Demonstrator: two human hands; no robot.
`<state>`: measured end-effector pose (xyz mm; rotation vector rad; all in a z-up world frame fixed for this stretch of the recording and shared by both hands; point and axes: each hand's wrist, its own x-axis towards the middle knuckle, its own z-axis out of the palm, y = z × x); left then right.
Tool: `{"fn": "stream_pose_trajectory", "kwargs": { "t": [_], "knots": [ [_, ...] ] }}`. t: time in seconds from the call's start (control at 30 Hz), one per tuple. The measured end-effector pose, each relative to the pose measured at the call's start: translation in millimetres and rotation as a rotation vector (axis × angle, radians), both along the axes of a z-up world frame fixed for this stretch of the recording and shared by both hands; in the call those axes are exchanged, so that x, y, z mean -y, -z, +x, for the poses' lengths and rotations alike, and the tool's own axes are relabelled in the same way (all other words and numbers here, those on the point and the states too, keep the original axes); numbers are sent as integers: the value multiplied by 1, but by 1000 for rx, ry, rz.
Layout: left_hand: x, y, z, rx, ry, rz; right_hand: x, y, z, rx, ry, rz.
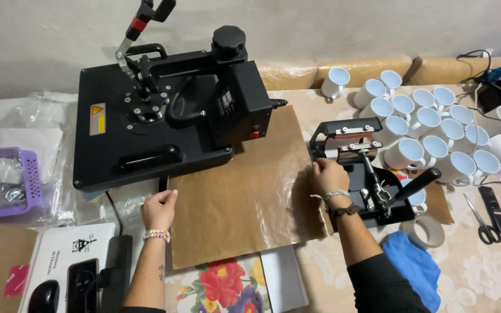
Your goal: Using a laptop to manage designs and operating a heat press machine to print on fabric.
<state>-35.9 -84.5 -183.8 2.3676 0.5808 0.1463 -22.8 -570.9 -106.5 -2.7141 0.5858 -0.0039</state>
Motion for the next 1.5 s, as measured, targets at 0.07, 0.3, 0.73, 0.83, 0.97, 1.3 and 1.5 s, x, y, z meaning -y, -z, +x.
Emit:
{"fn": "stream_pose_trajectory", "kwargs": {
  "t": [0.07,0.3,0.73,0.83,0.97,1.3,1.5],
  "knots": [
    [8,-4,0,13,11,-8,8,17,7,-58,-2,32],
    [9,-6,-4,-67,-71,135,6,9,20,-168,47,122],
    [7,-7,16,-200,-155,-39,10,13,28,-87,71,218],
    [9,-3,22,-220,-139,-41,13,20,31,-92,77,214],
    [11,0,25,-140,-210,-71,7,14,26,-87,112,231],
    [15,-5,12,-17,-328,-488,20,13,28,-131,175,336],
    [25,-63,-24,113,-290,-753,67,85,60,-26,137,453]
  ]
}}
